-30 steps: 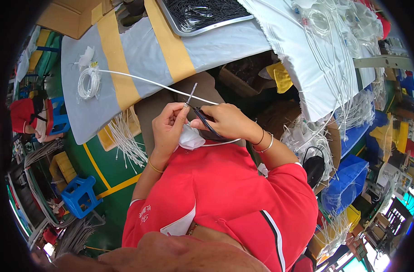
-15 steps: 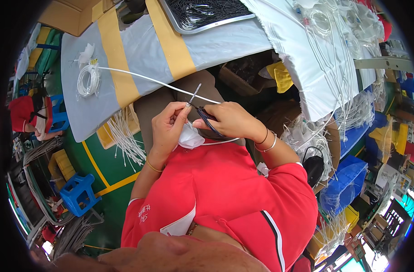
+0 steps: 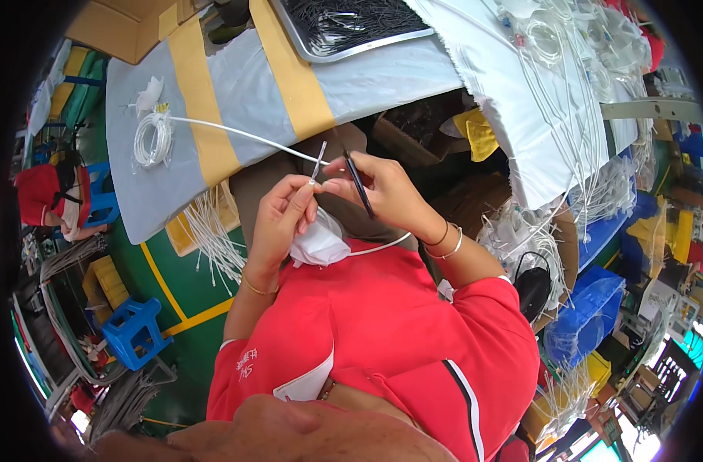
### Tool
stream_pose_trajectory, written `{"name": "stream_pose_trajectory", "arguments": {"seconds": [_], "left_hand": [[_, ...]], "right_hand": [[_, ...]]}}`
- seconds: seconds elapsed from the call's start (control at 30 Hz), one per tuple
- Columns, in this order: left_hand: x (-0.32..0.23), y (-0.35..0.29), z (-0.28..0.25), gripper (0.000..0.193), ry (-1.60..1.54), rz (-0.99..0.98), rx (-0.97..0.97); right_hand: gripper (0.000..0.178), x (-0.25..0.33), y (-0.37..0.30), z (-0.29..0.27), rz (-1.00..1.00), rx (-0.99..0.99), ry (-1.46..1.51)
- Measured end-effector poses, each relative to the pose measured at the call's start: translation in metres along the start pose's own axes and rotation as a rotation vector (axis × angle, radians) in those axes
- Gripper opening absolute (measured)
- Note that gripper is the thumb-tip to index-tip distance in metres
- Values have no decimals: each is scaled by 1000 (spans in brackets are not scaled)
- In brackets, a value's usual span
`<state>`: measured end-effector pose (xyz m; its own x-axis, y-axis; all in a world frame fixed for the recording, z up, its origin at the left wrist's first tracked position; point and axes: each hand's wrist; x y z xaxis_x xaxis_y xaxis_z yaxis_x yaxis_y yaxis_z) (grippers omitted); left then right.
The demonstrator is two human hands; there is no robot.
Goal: Assembling and trimming electronic cable harnesses at a production workstation.
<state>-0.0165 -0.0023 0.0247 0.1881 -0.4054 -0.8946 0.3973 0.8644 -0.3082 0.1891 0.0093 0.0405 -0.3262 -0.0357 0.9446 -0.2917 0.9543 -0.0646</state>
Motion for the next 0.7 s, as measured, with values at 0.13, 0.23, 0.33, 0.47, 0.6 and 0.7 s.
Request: {"name": "stream_pose_trajectory", "arguments": {"seconds": [0.13, 0.23, 0.33, 0.47, 0.6, 0.7], "left_hand": [[4, 6, -5, 18, 0, -43, 36], [7, 5, -4, 17, 69, -46, -1], [9, 6, 0, 16, 216, -27, -79], [16, 5, 4, 14, 317, 132, -184], [17, 4, 7, 13, 346, 157, -211], [17, 4, 9, 12, 424, 226, -212]], "right_hand": [[22, -1, 4, 4, -112, -109, 59], [17, -3, 1, 8, -172, -109, -120], [13, -1, 4, 12, -194, -145, -137], [11, -5, 9, 20, -108, -139, 112], [14, -6, 12, 16, 97, -33, 249], [16, -9, 14, 18, 122, -1, 421]]}}
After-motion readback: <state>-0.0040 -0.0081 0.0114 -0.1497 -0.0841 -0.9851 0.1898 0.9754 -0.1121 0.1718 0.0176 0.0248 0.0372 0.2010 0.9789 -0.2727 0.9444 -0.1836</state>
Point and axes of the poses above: each hand's wrist, its own y-axis towards the middle knuckle, its own z-axis out of the palm, x = y × z, and after that the axes turned 1 degree about -z, right-handed
